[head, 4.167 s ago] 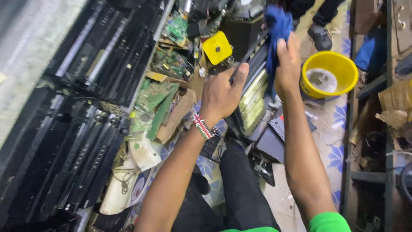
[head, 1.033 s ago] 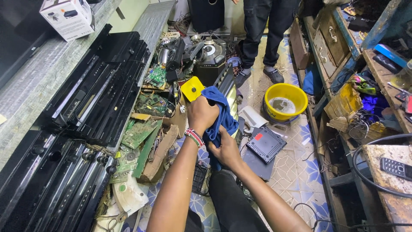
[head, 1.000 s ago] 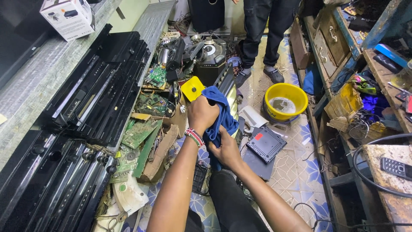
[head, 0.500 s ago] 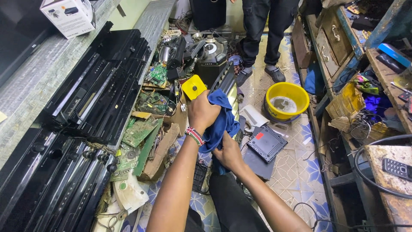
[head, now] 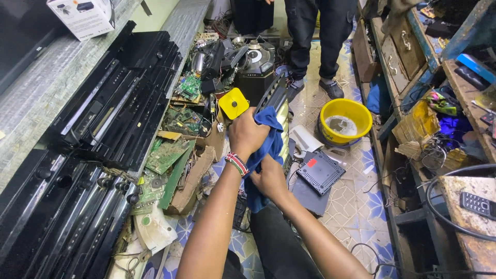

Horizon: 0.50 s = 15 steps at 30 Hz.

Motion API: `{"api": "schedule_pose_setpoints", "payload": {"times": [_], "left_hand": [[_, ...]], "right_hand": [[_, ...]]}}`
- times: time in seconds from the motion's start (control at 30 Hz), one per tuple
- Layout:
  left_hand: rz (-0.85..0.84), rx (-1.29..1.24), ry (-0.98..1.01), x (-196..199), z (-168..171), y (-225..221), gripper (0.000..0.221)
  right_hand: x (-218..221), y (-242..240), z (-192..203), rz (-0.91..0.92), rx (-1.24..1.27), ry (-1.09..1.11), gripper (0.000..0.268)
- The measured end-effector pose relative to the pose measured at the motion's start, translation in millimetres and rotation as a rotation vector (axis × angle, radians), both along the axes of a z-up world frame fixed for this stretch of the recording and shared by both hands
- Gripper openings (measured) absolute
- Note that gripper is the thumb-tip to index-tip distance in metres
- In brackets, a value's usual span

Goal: Cleaning a solar panel and an LED light panel with a cloth in an electronics repair shop.

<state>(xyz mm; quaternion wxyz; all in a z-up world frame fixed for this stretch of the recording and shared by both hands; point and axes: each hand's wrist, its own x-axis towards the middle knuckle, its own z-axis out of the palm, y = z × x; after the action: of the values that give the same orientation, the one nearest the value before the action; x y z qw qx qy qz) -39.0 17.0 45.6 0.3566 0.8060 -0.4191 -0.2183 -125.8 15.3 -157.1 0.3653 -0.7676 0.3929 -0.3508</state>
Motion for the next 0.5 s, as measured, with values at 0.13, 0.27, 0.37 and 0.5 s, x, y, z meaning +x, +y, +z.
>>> {"api": "schedule_pose_setpoints", "payload": {"times": [0.13, 0.27, 0.37, 0.5], "left_hand": [[-0.002, 0.009, -0.008, -2.8, 11.9, 3.1, 0.049], [0.007, 0.033, 0.001, 3.6, 12.4, 2.5, 0.049], [-0.004, 0.03, 0.021, 9.3, 11.8, 1.1, 0.051], [-0.025, 0.014, -0.003, 25.7, -7.4, -3.0, 0.058]], "right_hand": [[5.5, -3.6, -11.4, 0.005, -0.082, -0.034, 0.029], [8.4, -0.8, -22.0, 0.008, -0.093, -0.023, 0.031], [7.9, -1.2, -34.5, 0.03, -0.108, -0.035, 0.033], [5.4, -5.6, -59.1, 0.089, -0.177, -0.003, 0.051]]}}
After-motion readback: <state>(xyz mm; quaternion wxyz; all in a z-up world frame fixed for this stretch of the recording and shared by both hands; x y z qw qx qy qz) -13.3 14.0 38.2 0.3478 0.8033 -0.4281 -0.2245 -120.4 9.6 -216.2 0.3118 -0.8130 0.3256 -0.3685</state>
